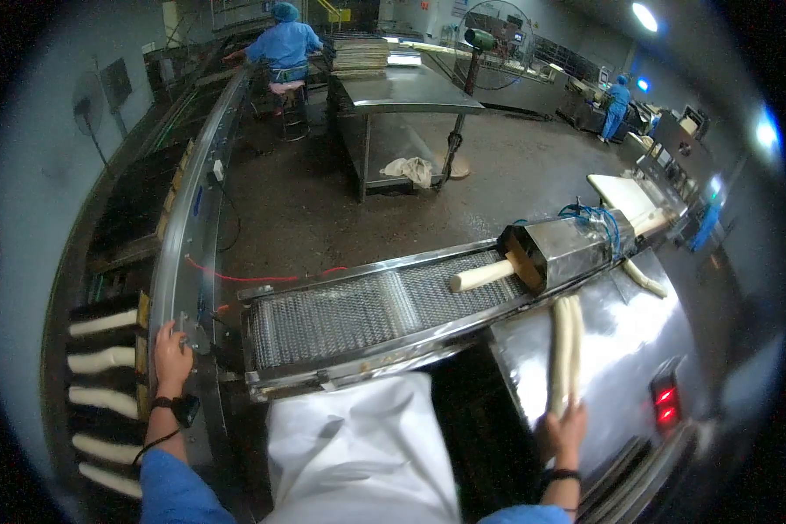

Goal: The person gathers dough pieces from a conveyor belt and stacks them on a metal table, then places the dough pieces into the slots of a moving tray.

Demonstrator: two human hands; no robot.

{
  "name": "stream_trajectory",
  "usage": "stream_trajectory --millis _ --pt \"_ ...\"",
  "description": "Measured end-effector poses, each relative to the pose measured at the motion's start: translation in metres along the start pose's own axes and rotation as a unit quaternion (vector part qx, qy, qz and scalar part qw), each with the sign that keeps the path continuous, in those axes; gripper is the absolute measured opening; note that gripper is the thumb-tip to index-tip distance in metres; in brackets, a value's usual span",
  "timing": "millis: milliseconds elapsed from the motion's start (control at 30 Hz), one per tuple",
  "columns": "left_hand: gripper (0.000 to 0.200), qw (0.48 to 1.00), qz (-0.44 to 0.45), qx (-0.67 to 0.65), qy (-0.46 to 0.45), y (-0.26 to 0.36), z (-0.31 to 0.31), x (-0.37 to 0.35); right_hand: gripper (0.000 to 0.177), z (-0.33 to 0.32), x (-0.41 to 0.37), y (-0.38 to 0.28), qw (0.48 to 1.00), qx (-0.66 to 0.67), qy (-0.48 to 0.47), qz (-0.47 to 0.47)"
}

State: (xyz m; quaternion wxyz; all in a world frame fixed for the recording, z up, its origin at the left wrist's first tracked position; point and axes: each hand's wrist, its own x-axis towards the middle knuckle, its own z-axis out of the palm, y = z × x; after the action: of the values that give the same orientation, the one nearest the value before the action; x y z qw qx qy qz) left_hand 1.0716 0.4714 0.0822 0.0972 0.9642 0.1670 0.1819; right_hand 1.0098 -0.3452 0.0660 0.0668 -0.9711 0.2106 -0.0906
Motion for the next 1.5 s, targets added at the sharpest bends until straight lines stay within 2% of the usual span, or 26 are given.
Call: stream_trajectory --millis 133,200,233,300,400,500,533,567,600,633,700,733,767,800,867,933,1000,1033,1100,1200,1333,1433,1467,1500 --pt "0.021 1.000 0.003 -0.010 -0.002 -0.003 0.002 0.000 0.081 0.021 -0.003 0.025 0.999 0.006 0.010 0.052" --pt "0.021 1.000 0.005 -0.005 -0.004 -0.003 0.001 -0.001 0.071 0.035 -0.006 0.035 0.991 -0.066 0.106 0.052" --pt "0.022 1.000 0.004 -0.004 -0.007 -0.003 0.001 -0.001 0.071 0.033 -0.008 0.032 0.991 -0.062 0.106 0.058" --pt "0.023 1.000 0.011 0.005 -0.010 -0.003 0.000 -0.001 0.061 0.005 -0.006 -0.004 0.989 -0.110 0.092 -0.030" --pt "0.026 1.000 0.018 0.018 -0.014 -0.004 0.002 -0.001 0.056 -0.009 -0.001 -0.026 0.997 -0.046 0.033 0.053" --pt "0.026 0.999 0.002 0.041 -0.005 -0.004 0.006 -0.006 0.058 -0.020 0.005 -0.040 0.995 -0.043 0.018 0.087" --pt "0.026 0.999 0.023 0.042 -0.005 -0.001 0.009 -0.006 0.059 -0.018 0.005 -0.042 0.994 -0.054 0.018 0.090" --pt "0.028 0.999 -0.031 0.025 0.009 0.004 0.012 -0.008 0.059 -0.015 0.005 -0.041 0.993 -0.051 0.018 0.108" --pt "0.029 0.996 -0.087 0.007 0.023 0.010 0.016 -0.010 0.060 -0.011 0.006 -0.039 0.994 -0.056 0.041 0.080" --pt "0.029 0.997 -0.071 0.006 0.022 0.013 0.025 -0.010 0.061 -0.009 0.006 -0.039 0.995 -0.061 0.063 0.051" --pt "0.033 0.992 -0.112 -0.040 0.034 0.025 0.051 -0.003 0.061 -0.014 0.008 -0.044 0.996 -0.052 0.056 0.054" --pt "0.033 0.993 -0.101 -0.040 0.033 0.040 0.062 0.003 0.061 -0.016 0.009 -0.045 0.997 -0.044 0.048 0.042" --pt "0.034 0.990 -0.088 -0.106 0.010 0.063 0.072 0.006 0.059 -0.011 0.009 -0.044 0.994 -0.058 0.092 0.016" --pt "0.036 0.982 -0.075 -0.171 -0.015 0.085 0.079 0.008 0.059 -0.009 0.009 -0.043 0.994 -0.056 0.091 0.025" --pt "0.039 0.975 0.005 -0.216 -0.059 0.134 0.091 0.020 0.057 -0.013 0.012 -0.042 0.996 -0.034 0.085 0.004" --pt "0.041 0.974 0.080 -0.191 -0.090 0.193 0.099 0.030 0.058 -0.010 0.014 -0.037 0.995 -0.046 0.083 0.003" --pt "0.044 0.958 0.138 -0.226 -0.109 0.247 0.105 0.037 0.062 -0.010 0.015 -0.036 0.996 -0.045 0.072 -0.011" --pt "0.044 0.957 0.141 -0.228 -0.111 0.269 0.108 0.042 0.064 -0.010 0.014 -0.036 0.995 -0.054 0.080 -0.018" --pt "0.045 0.932 0.190 -0.244 -0.187 0.305 0.116 0.046 0.064 -0.014 0.014 -0.037 0.997 -0.045 0.069 -0.012" --pt "0.046 0.939 0.202 -0.190 -0.204 0.340 0.124 0.035 0.063 -0.013 0.013 -0.035 0.997 -0.030 0.074 -0.019" --pt "0.049 0.952 0.220 -0.117 -0.180 0.373 0.108 0.014 0.064 -0.005 0.017 -0.035 0.994 -0.032 0.100 -0.031" --pt "0.055 0.935 0.235 -0.139 -0.226 0.381 0.101 0.003 0.066 -0.006 0.022 -0.044 0.995 -0.022 0.096 -0.033" --pt "0.055 0.938 0.225 -0.140 -0.225 0.379 0.100 -0.002 0.066 -0.008 0.024 -0.046 0.996 -0.014 0.086 -0.023" --pt "0.054 0.935 0.252 -0.148 -0.199 0.376 0.098 -0.008 0.066 -0.008 0.026 -0.047 0.996 -0.015 0.084 -0.034"
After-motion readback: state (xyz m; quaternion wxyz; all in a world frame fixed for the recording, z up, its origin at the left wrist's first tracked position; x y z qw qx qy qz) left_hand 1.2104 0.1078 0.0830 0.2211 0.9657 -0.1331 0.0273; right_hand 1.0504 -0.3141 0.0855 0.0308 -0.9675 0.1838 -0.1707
